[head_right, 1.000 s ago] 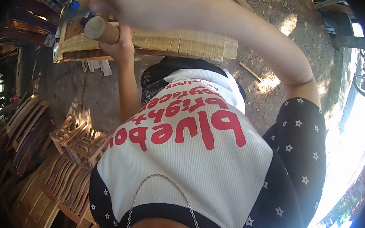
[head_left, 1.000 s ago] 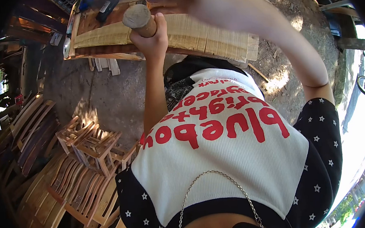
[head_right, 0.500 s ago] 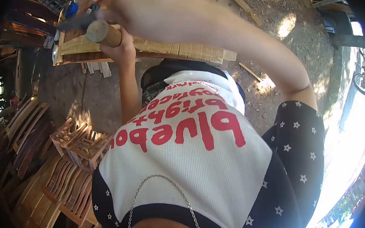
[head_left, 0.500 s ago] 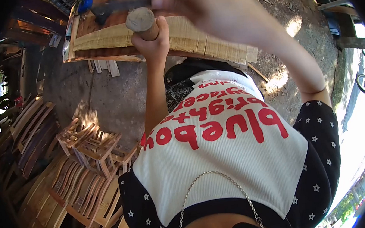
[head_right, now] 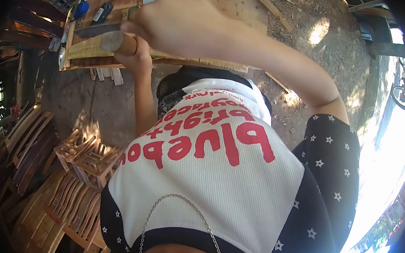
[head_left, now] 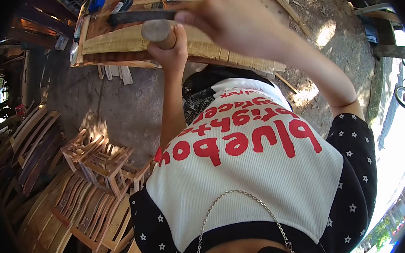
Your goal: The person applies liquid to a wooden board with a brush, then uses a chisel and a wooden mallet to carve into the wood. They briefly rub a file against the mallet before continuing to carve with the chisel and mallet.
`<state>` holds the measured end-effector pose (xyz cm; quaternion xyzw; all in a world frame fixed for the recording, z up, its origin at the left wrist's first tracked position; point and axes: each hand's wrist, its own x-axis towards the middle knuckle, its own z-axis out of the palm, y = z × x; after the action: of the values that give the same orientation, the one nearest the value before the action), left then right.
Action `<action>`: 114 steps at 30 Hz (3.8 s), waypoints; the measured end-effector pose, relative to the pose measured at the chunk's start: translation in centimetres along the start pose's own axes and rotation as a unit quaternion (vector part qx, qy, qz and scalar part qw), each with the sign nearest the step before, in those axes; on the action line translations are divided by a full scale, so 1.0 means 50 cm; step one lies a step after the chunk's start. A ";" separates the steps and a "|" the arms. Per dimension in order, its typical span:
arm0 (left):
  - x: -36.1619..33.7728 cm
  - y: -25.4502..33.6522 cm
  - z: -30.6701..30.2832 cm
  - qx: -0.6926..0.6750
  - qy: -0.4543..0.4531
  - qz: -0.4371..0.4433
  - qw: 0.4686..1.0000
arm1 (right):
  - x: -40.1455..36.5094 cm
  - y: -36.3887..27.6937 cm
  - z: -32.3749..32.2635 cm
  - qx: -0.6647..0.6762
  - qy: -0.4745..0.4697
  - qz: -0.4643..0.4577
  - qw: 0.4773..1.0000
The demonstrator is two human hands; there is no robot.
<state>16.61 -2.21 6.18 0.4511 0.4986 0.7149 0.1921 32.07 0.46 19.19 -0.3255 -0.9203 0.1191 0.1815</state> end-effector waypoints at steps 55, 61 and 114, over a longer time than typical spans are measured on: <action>-0.020 0.017 0.031 -0.011 -0.075 -0.044 0.996 | -0.042 0.080 -0.007 0.355 0.092 0.235 0.900; -0.031 -0.014 0.023 0.011 -0.124 -0.049 0.991 | -0.039 0.088 0.003 0.365 0.084 0.241 0.895; -0.073 0.009 0.097 0.218 -0.525 0.150 0.809 | -0.250 0.179 0.083 0.484 0.197 0.411 0.747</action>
<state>22.67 -2.43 5.39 0.8570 0.3903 0.2614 0.2120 44.35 -1.20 9.23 -0.5569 -0.4601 0.5448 0.4258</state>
